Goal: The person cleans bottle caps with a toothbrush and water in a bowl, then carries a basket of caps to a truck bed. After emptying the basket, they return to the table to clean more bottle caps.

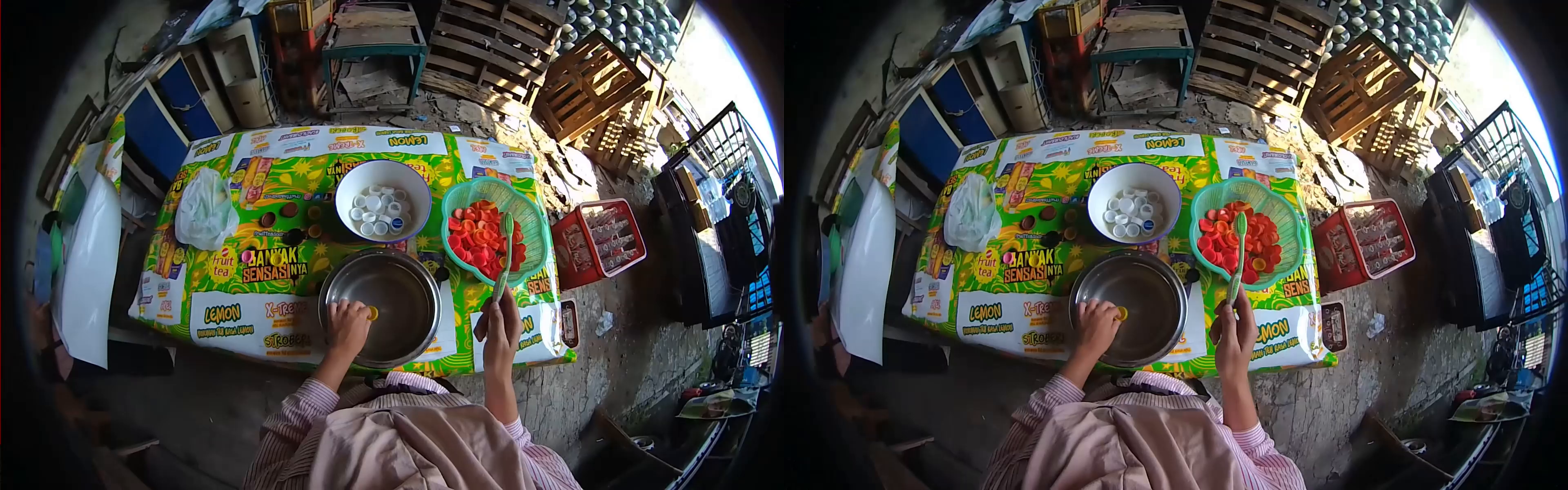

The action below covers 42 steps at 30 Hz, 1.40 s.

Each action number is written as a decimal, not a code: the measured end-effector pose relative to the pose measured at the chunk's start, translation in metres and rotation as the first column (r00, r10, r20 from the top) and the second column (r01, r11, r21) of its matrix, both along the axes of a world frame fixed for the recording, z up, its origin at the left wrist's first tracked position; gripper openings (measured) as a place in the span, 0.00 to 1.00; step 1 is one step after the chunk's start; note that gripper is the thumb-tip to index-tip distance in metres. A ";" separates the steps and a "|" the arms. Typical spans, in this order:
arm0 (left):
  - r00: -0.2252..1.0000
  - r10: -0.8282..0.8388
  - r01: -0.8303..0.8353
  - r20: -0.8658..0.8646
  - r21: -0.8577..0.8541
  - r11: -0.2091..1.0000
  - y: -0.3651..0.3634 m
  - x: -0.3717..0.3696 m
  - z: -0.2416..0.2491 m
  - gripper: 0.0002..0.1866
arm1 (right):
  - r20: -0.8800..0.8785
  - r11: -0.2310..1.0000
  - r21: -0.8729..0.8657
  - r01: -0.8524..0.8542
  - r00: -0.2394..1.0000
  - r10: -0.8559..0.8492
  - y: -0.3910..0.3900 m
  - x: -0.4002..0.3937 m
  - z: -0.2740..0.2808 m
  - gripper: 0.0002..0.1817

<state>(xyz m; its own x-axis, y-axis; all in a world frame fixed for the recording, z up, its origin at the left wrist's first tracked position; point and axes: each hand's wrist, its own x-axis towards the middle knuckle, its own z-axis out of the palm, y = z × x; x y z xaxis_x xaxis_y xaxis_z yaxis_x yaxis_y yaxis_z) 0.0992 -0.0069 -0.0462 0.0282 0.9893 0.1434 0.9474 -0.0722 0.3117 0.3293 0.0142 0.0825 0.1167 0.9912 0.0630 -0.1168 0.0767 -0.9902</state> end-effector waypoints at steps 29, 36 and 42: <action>0.056 0.508 0.055 0.859 -0.511 0.858 0.005 0.005 0.016 0.11 | 0.739 0.918 -0.084 -0.387 0.593 0.318 -0.032 -0.021 -0.085 0.26; 0.618 0.100 -0.058 0.780 -0.082 0.995 -0.001 0.016 0.014 0.08 | 0.697 0.903 -0.144 -0.404 0.607 0.383 -0.028 -0.022 -0.062 0.22; 0.687 0.027 -0.020 0.726 -0.018 1.000 -0.001 0.021 0.050 0.06 | 0.566 0.858 -0.267 -0.439 0.650 0.508 -0.021 -0.009 -0.063 0.22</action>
